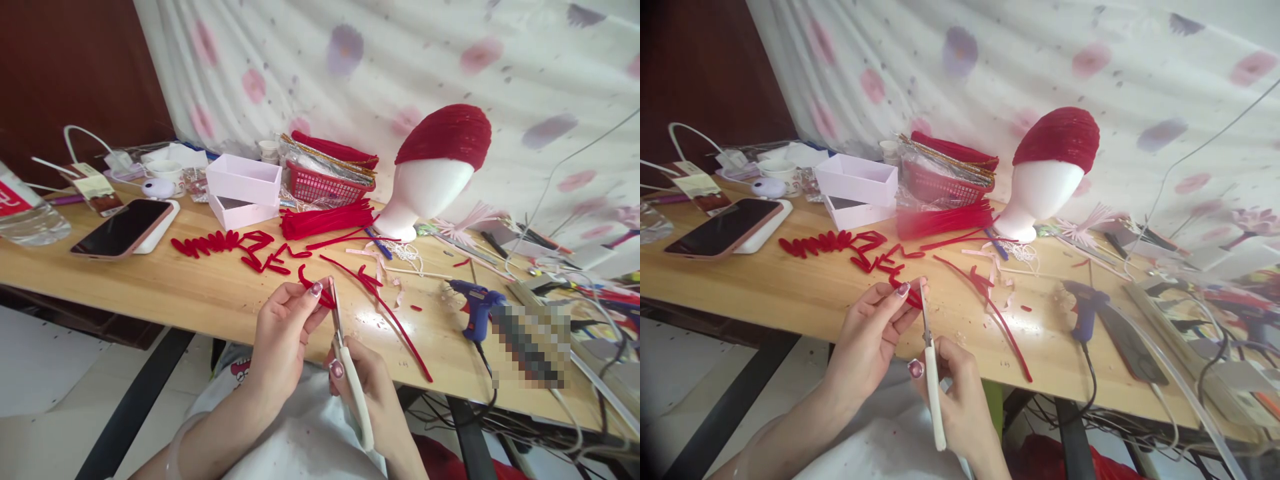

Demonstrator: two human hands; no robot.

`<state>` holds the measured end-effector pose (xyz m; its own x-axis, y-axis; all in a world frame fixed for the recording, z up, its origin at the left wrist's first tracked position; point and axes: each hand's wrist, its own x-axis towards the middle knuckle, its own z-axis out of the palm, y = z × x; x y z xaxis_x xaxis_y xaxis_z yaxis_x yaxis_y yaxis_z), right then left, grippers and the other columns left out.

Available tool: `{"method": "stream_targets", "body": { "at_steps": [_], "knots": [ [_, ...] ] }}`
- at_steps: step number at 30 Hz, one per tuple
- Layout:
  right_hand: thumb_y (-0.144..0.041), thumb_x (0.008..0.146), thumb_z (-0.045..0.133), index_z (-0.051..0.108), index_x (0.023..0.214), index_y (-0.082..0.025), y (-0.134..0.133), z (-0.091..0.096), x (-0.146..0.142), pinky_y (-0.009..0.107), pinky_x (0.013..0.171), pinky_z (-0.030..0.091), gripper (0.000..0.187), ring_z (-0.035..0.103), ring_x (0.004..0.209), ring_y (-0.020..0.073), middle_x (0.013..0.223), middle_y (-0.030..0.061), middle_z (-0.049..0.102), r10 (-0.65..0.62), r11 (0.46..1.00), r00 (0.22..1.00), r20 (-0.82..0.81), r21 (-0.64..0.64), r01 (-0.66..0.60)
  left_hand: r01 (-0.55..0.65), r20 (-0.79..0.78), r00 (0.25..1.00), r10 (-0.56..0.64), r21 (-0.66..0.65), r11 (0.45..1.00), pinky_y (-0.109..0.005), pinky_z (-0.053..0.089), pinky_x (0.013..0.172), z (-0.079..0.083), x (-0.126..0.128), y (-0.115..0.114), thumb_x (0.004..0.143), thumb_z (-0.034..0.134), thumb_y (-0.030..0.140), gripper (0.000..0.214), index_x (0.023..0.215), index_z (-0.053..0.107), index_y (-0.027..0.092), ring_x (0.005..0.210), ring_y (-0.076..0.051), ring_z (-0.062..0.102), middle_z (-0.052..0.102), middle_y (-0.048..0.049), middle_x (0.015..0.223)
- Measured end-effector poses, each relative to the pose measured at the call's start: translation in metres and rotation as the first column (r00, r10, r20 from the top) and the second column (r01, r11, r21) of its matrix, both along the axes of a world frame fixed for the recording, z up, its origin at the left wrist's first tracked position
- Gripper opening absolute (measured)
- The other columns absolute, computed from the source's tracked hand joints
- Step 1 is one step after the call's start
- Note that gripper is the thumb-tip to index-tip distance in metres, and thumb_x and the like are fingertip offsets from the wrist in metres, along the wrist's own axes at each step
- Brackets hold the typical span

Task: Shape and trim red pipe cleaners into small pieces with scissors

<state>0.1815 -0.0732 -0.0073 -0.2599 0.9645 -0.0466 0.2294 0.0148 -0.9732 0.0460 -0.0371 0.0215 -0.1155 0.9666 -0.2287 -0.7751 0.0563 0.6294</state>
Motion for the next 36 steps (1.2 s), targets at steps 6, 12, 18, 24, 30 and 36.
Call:
{"method": "stream_targets", "body": {
  "at_steps": [6, 12, 18, 24, 30, 36],
  "knots": [
    [-0.050, 0.083, 0.067, 0.052, 0.068, -0.018, -0.002, -0.004, 0.000, 0.024, 0.048, 0.034, 0.038, 0.047, 0.051, 0.0123, 0.056, -0.0031, 0.049, -0.033, 0.997, 0.999, 0.013, -0.074, 0.034, -0.012, 0.023, 1.000, 0.012, 0.007, 1.000, -0.033, 0.057, 0.088, -0.003, -0.002, -0.001, 0.069, 0.082, 0.024, 0.022, 0.075, 0.062, 0.016, 0.097, -0.022, 0.073, 0.078, -0.0060, 0.088],
    [-0.061, 0.081, 0.066, 0.064, 0.076, -0.017, 0.004, -0.011, 0.017, 0.025, 0.052, 0.039, 0.044, 0.048, 0.055, 0.0137, 0.063, 0.0005, 0.056, -0.144, 0.989, 0.975, -0.170, 0.020, 0.150, -0.024, 0.018, 1.000, 0.024, -0.018, 1.000, -0.025, 0.059, 0.075, -0.005, -0.010, 0.006, 0.067, 0.084, 0.024, 0.023, 0.079, 0.067, 0.015, 0.084, -0.015, 0.073, 0.077, -0.0067, 0.097],
    [-0.076, 0.076, 0.058, 0.066, 0.076, -0.020, 0.020, -0.008, 0.034, 0.031, 0.057, 0.048, 0.056, 0.055, 0.060, 0.0189, 0.069, 0.0048, 0.058, -0.111, 0.993, 0.879, -0.465, -0.082, 0.082, -0.039, 0.020, 0.999, 0.040, -0.017, 0.999, -0.027, 0.060, 0.073, -0.011, -0.014, 0.013, 0.062, 0.087, 0.024, 0.024, 0.075, 0.068, 0.015, 0.075, -0.013, 0.071, 0.075, -0.0011, 0.078],
    [-0.069, 0.085, 0.055, 0.063, 0.083, -0.019, 0.012, -0.007, 0.036, 0.029, 0.058, 0.044, 0.051, 0.053, 0.063, 0.0178, 0.070, 0.0037, 0.058, -0.010, 0.999, 0.963, -0.268, -0.043, -0.002, 0.052, -0.041, 0.998, -0.054, -0.030, 0.998, -0.027, 0.060, 0.073, -0.008, -0.011, 0.010, 0.062, 0.087, 0.024, 0.026, 0.077, 0.068, 0.015, 0.077, -0.016, 0.074, 0.078, -0.0053, 0.085],
    [-0.062, 0.088, 0.056, 0.059, 0.081, -0.018, 0.001, 0.003, 0.022, 0.028, 0.064, 0.043, 0.045, 0.052, 0.068, 0.0168, 0.075, 0.0018, 0.056, 0.058, 0.998, 0.984, -0.167, 0.032, -0.053, 0.138, -0.183, 0.974, -0.135, 0.004, 0.990, -0.029, 0.059, 0.074, 0.004, -0.007, 0.008, 0.063, 0.087, 0.030, 0.025, 0.075, 0.070, 0.015, 0.079, -0.019, 0.074, 0.079, -0.0085, 0.090],
    [-0.065, 0.089, 0.054, 0.063, 0.086, -0.018, 0.012, -0.023, 0.035, 0.029, 0.060, 0.044, 0.048, 0.055, 0.064, 0.0169, 0.075, 0.0034, 0.058, -0.090, 0.996, 0.898, -0.431, -0.022, 0.089, 0.196, -0.672, 0.731, -0.115, 0.045, 0.980, -0.029, 0.059, 0.071, -0.004, -0.011, 0.044, 0.066, 0.080, 0.043, 0.029, 0.071, 0.073, 0.015, 0.066, -0.016, 0.070, 0.075, -0.0049, 0.070]
  ]
}}
